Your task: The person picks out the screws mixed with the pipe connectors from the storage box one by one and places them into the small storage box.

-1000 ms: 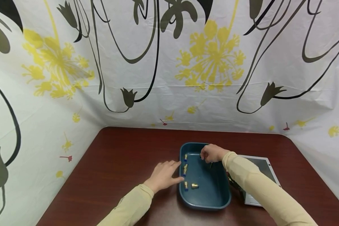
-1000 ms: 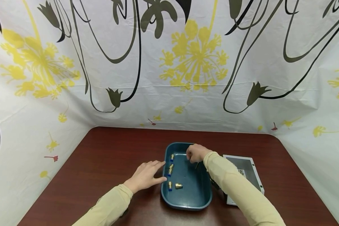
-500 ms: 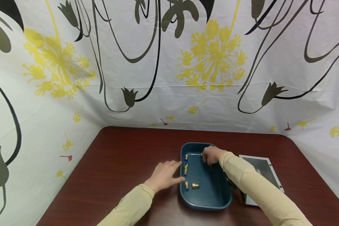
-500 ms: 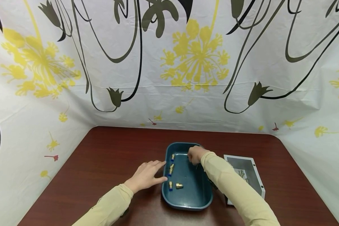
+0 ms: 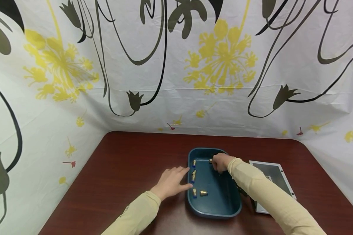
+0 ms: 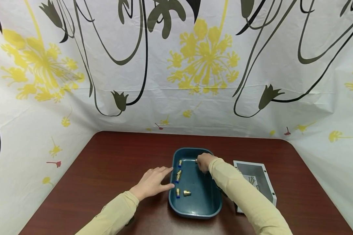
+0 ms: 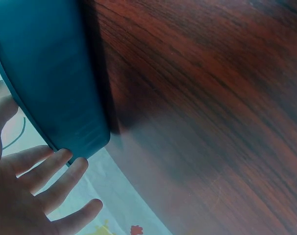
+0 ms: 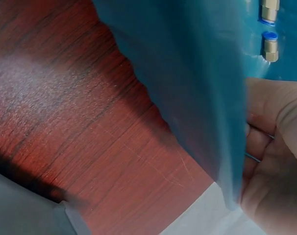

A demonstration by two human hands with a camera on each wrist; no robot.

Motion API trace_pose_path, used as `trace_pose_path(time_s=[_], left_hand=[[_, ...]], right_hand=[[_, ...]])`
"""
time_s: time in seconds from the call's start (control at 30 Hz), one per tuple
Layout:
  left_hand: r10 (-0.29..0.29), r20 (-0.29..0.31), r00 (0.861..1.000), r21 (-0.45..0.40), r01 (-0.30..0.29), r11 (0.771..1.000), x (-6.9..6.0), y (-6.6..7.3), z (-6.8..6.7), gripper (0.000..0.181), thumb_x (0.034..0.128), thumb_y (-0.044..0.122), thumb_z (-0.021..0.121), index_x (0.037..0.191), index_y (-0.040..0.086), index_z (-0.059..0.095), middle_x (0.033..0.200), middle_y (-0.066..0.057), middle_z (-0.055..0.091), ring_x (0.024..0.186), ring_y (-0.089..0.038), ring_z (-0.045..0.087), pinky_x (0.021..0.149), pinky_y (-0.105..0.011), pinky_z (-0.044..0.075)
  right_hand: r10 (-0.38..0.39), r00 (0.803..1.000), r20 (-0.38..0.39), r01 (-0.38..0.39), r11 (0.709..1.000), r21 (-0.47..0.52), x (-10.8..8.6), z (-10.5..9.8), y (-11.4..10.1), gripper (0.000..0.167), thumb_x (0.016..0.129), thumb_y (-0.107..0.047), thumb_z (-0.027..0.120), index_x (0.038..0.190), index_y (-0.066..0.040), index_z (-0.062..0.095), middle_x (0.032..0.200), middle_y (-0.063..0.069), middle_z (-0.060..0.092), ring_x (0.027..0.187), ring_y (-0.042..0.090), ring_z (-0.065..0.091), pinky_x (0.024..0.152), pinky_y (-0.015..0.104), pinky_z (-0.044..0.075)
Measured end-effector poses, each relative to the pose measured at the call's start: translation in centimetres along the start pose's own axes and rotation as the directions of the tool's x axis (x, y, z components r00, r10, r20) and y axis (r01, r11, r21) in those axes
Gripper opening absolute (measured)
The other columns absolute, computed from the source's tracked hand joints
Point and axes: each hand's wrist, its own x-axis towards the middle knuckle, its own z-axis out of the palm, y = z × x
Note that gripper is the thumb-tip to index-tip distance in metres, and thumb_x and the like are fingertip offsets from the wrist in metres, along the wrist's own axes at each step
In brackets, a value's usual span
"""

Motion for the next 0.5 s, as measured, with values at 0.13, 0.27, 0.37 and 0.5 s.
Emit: trace_pose_path(time_s=[0.13,0.27,0.37,0.5], left_hand=[[-0.005,0.002,1.000,-0.002,0.005,1.000,-0.03,0.03,0.00,0.063,0.0784,0.052,0.057,0.127,0.014,0.048,0.117,-0.003,0.053,0.104,-0.020,0.050,0.085,-0.043,0.039],[-0.005,0.003,1.000,-0.006,0.005,1.000,-0.05,0.05,0.00,0.063,0.0784,0.051,0.057,0.127,0.014,0.048,0.117,-0.003,0.053,0.104,-0.020,0.050,0.085,-0.043,0.039],[-0.004,0.003,1.000,-0.006,0.004,1.000,-0.03,0.04,0.01,0.063,0.0784,0.051,0.057,0.127,0.014,0.048,0.117,-0.003,0.053,0.104,-0.020,0.050,0.085,-0.042,0.039],[-0.009,0.008,1.000,-0.007,0.009,1.000,-0.02,0.01,0.09,0.063,0.0783,0.052,0.057,0.127,0.014,0.048,0.116,-0.003,0.054,0.103,-0.020,0.050,0.085,-0.042,0.039]], right_hand=[[0.003,1.000,-0.006,-0.003,1.000,0.011,0.13,0.32,0.15,0.022,0.068,0.015,0.059,0.063,-0.007,0.057,0.060,0.001,0.048,0.054,0.015,0.039,0.050,0.030,0.035],[-0.038,0.999,-0.005,0.038,0.999,0.000,0.25,0.42,0.49,0.029,0.067,0.016,0.056,0.055,-0.009,0.049,0.052,0.000,0.038,0.049,0.014,0.028,0.046,0.028,0.028],[-0.065,0.998,-0.015,0.064,0.998,-0.005,0.35,0.43,0.69,0.029,0.068,0.016,0.055,0.056,-0.010,0.049,0.053,-0.001,0.038,0.049,0.013,0.031,0.047,0.028,0.031],[-0.078,0.996,-0.050,0.077,0.997,-0.011,0.41,0.50,0.68,0.025,0.068,0.016,0.057,0.063,-0.009,0.056,0.061,-0.001,0.048,0.055,0.015,0.043,0.052,0.030,0.039]])
